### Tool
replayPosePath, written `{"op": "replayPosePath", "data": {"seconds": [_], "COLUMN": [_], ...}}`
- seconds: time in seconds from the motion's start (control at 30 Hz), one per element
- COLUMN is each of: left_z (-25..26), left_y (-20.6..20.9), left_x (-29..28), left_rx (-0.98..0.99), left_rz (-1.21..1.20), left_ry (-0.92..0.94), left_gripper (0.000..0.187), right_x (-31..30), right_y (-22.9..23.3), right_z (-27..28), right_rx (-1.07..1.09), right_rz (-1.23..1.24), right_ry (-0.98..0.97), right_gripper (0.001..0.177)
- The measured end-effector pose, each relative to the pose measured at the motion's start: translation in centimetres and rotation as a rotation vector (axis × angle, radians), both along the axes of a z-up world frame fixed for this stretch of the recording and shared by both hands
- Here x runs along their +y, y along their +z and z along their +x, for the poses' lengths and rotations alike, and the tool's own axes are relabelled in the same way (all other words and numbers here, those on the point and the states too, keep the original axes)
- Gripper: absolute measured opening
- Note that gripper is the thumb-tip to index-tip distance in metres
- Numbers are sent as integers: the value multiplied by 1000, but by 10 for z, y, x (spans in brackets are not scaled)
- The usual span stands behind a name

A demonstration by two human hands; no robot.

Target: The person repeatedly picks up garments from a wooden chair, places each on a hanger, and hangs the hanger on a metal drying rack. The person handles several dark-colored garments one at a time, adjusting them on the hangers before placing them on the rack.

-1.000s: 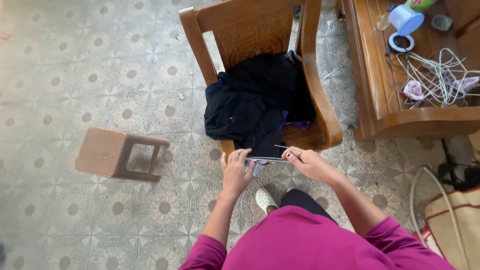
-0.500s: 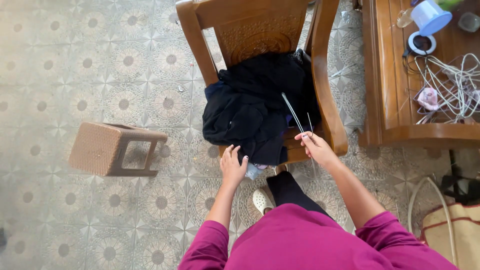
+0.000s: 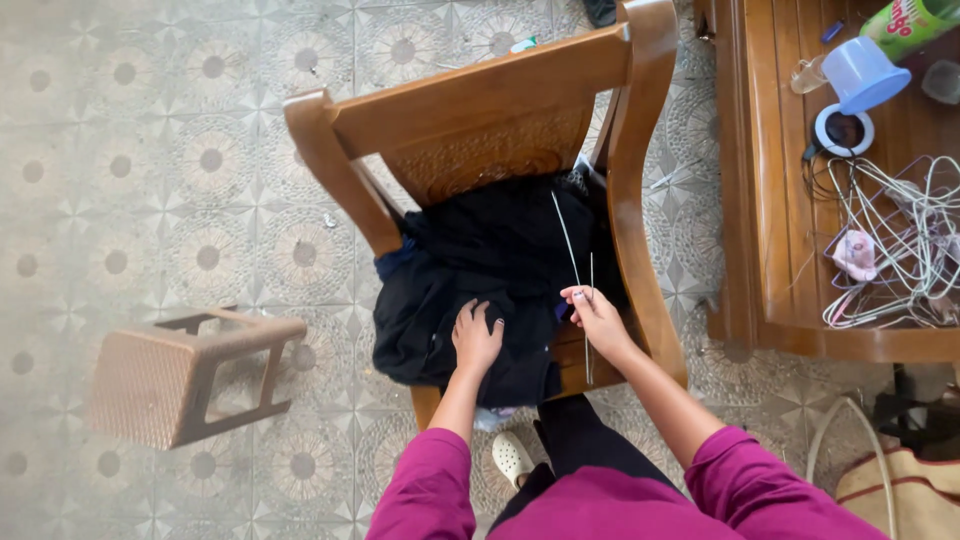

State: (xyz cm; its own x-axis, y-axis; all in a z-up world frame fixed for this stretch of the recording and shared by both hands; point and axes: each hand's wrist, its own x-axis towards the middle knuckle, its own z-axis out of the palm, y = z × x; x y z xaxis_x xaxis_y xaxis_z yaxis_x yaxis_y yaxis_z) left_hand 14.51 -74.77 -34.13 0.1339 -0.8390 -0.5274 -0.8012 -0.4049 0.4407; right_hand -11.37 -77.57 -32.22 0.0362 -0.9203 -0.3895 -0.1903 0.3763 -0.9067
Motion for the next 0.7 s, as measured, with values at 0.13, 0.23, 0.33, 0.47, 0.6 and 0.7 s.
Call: {"op": "replayPosePath", "data": {"seconds": [0.13,0.23,0.33,0.47,0.6,0.7], "left_z": [-13,-20,-25,-27,-18,-15], "left_y": [-25,-43,-69,-92,-125,-146], "left_x": [-74,-128,-180,-226,-231,-215], "left_rx": [4,1,4,-150,-481,-302], "left_rz": [-6,-14,-82,-101,-136,-602], "left_ry": [-23,-43,-51,-92,-316,-356], "left_gripper": [54,53,55,63,49,30], "right_x": [-35,-51,-64,-70,-71,-70], "right_y": [-4,-15,-33,-43,-49,-50], "right_z": [8,10,8,4,-3,-7], "right_rx": [-7,-5,-21,-37,-37,-10], "right_rz": [-4,-14,-52,-73,-104,-81], "right_ry": [-38,-93,-137,-177,-163,-169], "right_gripper": [32,34,36,38,38,34]}}
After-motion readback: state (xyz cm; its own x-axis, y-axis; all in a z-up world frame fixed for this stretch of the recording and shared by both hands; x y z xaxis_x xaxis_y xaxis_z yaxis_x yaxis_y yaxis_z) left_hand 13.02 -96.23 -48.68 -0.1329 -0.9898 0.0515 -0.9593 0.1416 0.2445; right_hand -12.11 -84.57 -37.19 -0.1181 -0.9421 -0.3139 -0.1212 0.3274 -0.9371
